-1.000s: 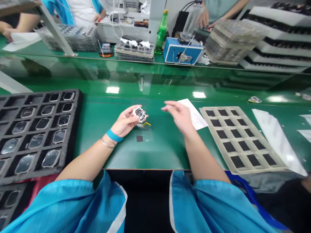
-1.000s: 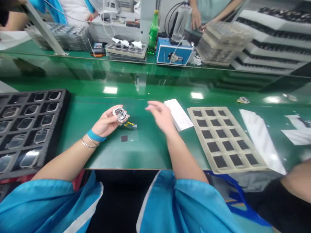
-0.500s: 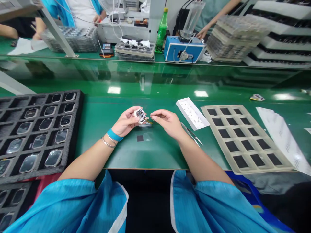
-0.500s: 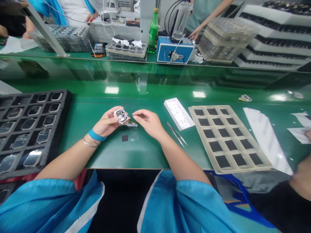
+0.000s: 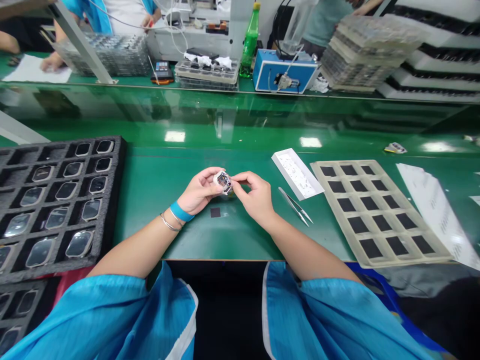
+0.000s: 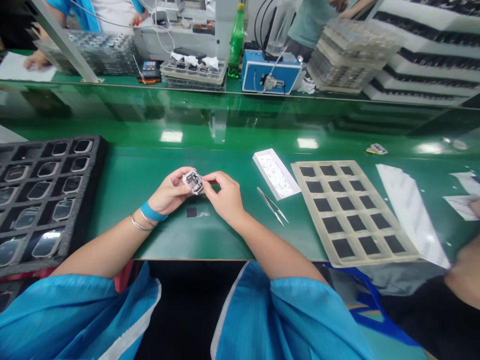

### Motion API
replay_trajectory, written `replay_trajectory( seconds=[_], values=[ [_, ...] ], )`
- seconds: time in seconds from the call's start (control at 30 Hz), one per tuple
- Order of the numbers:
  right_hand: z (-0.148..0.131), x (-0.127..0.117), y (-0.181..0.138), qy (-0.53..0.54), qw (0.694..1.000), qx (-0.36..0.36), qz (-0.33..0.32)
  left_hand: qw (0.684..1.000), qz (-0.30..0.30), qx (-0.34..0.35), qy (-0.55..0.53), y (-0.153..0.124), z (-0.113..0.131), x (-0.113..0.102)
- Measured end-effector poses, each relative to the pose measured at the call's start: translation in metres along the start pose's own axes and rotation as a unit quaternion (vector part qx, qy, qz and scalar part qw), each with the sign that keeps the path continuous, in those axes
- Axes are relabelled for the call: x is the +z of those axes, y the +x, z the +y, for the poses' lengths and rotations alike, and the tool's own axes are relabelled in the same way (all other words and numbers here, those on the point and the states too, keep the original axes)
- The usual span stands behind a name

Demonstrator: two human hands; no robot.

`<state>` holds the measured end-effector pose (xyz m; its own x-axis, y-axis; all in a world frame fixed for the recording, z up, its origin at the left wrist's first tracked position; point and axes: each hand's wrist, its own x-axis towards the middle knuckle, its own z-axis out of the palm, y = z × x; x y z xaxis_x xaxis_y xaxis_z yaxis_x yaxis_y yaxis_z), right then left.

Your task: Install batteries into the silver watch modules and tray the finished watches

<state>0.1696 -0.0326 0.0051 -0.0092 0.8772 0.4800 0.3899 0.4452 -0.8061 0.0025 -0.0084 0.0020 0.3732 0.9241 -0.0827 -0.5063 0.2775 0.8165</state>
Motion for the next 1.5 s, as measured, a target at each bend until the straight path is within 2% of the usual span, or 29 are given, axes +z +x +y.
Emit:
replay_trajectory(
  seconds=[0.13, 0.23, 0.3, 0.4, 0.6, 0.77, 0.83, 0.93, 1.03, 1.1, 1.13, 1.23, 1.33, 1.4, 1.5],
  values=[
    [0.002, -0.002, 0.001, -0.058, 0.996, -0.061, -0.012, 1.000, 0.001, -0.002, 0.013, 0.001, -0.002, -0.001],
    [0.002, -0.006, 0.004, -0.064, 0.997, -0.050, -0.019, 1.000, 0.000, 0.000, 0.016, 0.002, -0.004, 0.000],
    [0.001, -0.009, 0.005, -0.046, 0.998, -0.046, -0.006, 1.000, -0.005, 0.008, 0.025, 0.002, -0.004, 0.001],
    [0.000, -0.010, 0.006, -0.035, 0.996, -0.081, 0.010, 0.999, -0.012, 0.026, 0.046, 0.002, -0.005, 0.003],
    [0.001, -0.004, 0.004, -0.083, 0.985, -0.146, 0.022, 0.997, -0.020, 0.037, 0.063, 0.002, -0.008, 0.005],
    [0.002, -0.001, 0.003, -0.077, 0.985, -0.146, 0.046, 0.998, -0.017, 0.039, 0.046, 0.001, -0.012, 0.010],
    [0.003, -0.002, 0.003, -0.085, 0.983, -0.157, 0.035, 0.998, -0.015, 0.037, 0.042, 0.000, -0.013, 0.009],
    [0.005, -0.007, 0.006, -0.110, 0.979, -0.169, -0.032, 0.999, -0.008, 0.029, 0.040, 0.001, -0.012, 0.004],
    [0.009, -0.009, 0.009, -0.073, 0.986, -0.116, -0.097, 0.999, -0.006, 0.018, 0.036, 0.004, -0.007, -0.002],
    [0.013, -0.008, 0.010, 0.035, 0.991, -0.030, -0.127, 0.999, -0.014, 0.014, 0.029, 0.006, -0.002, -0.005],
    [0.015, -0.006, 0.010, 0.102, 0.984, 0.023, -0.146, 0.999, -0.019, 0.014, 0.027, 0.006, 0.000, -0.006],
    [0.020, -0.003, 0.012, 0.258, 0.927, 0.169, -0.214, 0.999, -0.025, 0.016, 0.026, 0.005, 0.008, -0.008],
    [0.020, -0.008, 0.016, 0.302, 0.880, 0.268, -0.251, 0.999, -0.018, 0.018, 0.025, 0.004, 0.014, -0.011],
    [0.017, -0.017, 0.021, 0.314, 0.867, 0.298, -0.247, 0.999, -0.016, 0.012, 0.030, 0.003, 0.016, -0.012],
    [0.011, -0.033, 0.027, 0.351, 0.854, 0.296, -0.245, 0.999, -0.025, -0.012, 0.042, 0.004, 0.017, -0.012]
  ],
)
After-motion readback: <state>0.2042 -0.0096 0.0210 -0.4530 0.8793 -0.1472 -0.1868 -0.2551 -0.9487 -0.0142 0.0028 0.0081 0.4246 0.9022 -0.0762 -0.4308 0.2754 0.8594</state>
